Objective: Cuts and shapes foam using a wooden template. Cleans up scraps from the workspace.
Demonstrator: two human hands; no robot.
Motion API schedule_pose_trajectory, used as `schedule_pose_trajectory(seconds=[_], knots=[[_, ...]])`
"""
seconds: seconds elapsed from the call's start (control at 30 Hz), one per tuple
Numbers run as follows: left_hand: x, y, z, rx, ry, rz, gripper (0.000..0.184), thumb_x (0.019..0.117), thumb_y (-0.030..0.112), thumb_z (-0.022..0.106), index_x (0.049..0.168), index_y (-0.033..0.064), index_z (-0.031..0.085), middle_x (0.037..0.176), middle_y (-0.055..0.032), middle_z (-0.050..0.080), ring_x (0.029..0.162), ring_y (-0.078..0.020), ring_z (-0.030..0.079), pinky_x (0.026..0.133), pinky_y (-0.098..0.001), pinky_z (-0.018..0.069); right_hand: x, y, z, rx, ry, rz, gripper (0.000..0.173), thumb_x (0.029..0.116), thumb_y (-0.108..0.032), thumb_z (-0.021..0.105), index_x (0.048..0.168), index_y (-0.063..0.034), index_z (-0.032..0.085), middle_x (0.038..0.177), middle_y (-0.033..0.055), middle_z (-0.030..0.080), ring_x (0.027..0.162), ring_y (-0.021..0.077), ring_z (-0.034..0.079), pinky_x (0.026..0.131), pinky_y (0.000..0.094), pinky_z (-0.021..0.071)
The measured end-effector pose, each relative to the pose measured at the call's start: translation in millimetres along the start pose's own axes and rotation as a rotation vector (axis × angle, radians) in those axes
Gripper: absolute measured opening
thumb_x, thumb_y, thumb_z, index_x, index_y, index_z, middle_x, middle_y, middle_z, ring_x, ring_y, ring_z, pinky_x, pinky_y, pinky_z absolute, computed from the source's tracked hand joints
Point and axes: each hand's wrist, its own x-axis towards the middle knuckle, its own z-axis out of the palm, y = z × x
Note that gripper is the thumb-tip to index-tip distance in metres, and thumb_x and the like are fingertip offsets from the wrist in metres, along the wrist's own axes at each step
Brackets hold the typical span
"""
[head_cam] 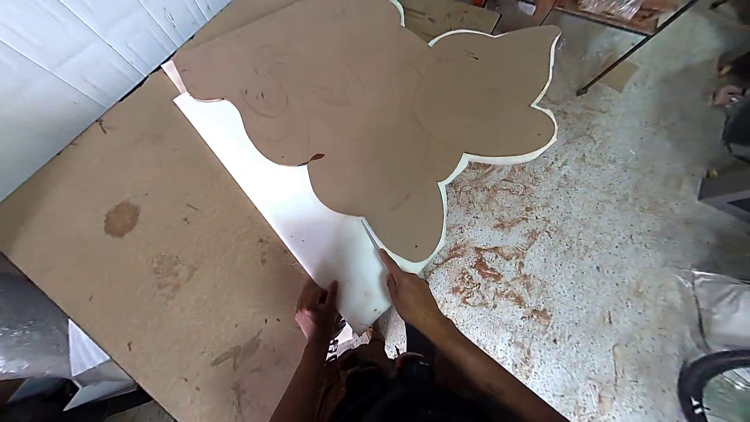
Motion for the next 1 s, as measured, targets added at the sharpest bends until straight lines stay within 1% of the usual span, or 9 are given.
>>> schedule_pose_trajectory(seconds=[0.2,0.3,0.37,0.43,0.57,0.67,0.73,0.87,1.0], knots=[[-0.9,-3.2,-0.1,0.007,0.005,0.010,0.051,0.0900,0.059,0.069,0.060,0.0194,0.060,0.062,0.0066,0.059,0.060,-0.0108,0.060,0.058,-0.0393,0.0533,7.2,-5.9,4.5,-0.079,0.035,0.010,0.061,0.1070,-0.031,0.041,0.162,-0.0484,0.019,0.080,0.0071,0.069,0.076,0.0289,0.070,0.069,0.0513,0.0571],[1.7,-1.5,-0.4,0.009,-0.006,0.007,0.051,0.0901,0.059,0.068,0.061,0.0189,0.060,0.063,0.0058,0.059,0.060,-0.0119,0.061,0.058,-0.0412,0.0532,18.1,-13.2,4.2,-0.103,0.025,0.015,0.063,0.1061,-0.030,0.043,0.162,-0.0479,0.019,0.080,0.0084,0.070,0.076,0.0306,0.070,0.068,0.0530,0.0566],[1.8,2.1,-2.2,0.007,-0.050,-0.012,0.050,0.0908,0.060,0.067,0.064,0.0178,0.065,0.066,0.0040,0.063,0.063,-0.0144,0.064,0.060,-0.0454,0.0555,23.2,-12.8,1.2,-0.105,0.029,0.002,0.065,0.1047,-0.028,0.046,0.161,-0.0475,0.021,0.081,0.0103,0.070,0.074,0.0327,0.070,0.064,0.0551,0.0566],[-2.8,2.7,-3.7,0.011,-0.070,-0.031,0.050,0.0913,0.060,0.066,0.065,0.0173,0.066,0.067,0.0028,0.065,0.064,-0.0157,0.065,0.060,-0.0473,0.0555,20.3,-6.4,1.4,-0.115,0.031,-0.023,0.066,0.1040,-0.026,0.047,0.161,-0.0478,0.021,0.079,0.0099,0.069,0.072,0.0319,0.069,0.062,0.0544,0.0564],[-3.7,0.7,-0.3,0.020,-0.032,-0.017,0.051,0.0911,0.061,0.066,0.063,0.0180,0.063,0.064,0.0041,0.061,0.061,-0.0144,0.062,0.058,-0.0441,0.0537,12.5,3.9,-7.8,-0.150,-0.011,-0.050,0.068,0.1039,-0.027,0.047,0.161,-0.0499,0.019,0.079,0.0084,0.069,0.073,0.0305,0.069,0.065,0.0530,0.0564],[-2.9,1.8,0.6,0.025,-0.027,-0.024,0.053,0.0903,0.062,0.066,0.061,0.0182,0.061,0.063,0.0035,0.060,0.060,-0.0151,0.061,0.057,-0.0451,0.0530,26.1,1.9,-8.7,-0.152,-0.026,-0.078,0.068,0.1026,-0.024,0.048,0.161,-0.0474,0.023,0.083,0.0108,0.070,0.076,0.0330,0.070,0.065,0.0554,0.0569],[-2.9,1.5,1.3,0.021,-0.032,-0.030,0.053,0.0901,0.063,0.067,0.062,0.0184,0.061,0.065,0.0031,0.062,0.061,-0.0162,0.062,0.057,-0.0463,0.0528,34.0,2.6,-5.9,-0.149,-0.033,-0.088,0.069,0.1022,-0.022,0.047,0.161,-0.0472,0.022,0.087,0.0118,0.070,0.079,0.0335,0.071,0.067,0.0563,0.0574],[-8.7,1.7,1.7,0.020,-0.021,-0.025,0.053,0.0899,0.063,0.067,0.063,0.0173,0.061,0.065,0.0019,0.061,0.060,-0.0175,0.062,0.056,-0.0461,0.0525,22.8,19.0,-6.0,-0.167,-0.053,-0.127,0.068,0.1044,-0.024,0.045,0.161,-0.0491,0.019,0.085,0.0111,0.070,0.078,0.0331,0.071,0.067,0.0557,0.0575],[-10.3,6.6,-1.8,0.019,-0.020,-0.037,0.053,0.0905,0.061,0.068,0.063,0.0163,0.060,0.065,0.0015,0.061,0.061,-0.0178,0.062,0.060,-0.0471,0.0535,-3.7,48.0,-13.8,-0.237,-0.120,-0.172,0.075,0.1020,-0.021,0.050,0.162,-0.0494,0.014,0.081,0.0108,0.069,0.074,0.0336,0.070,0.066,0.0555,0.0571]])
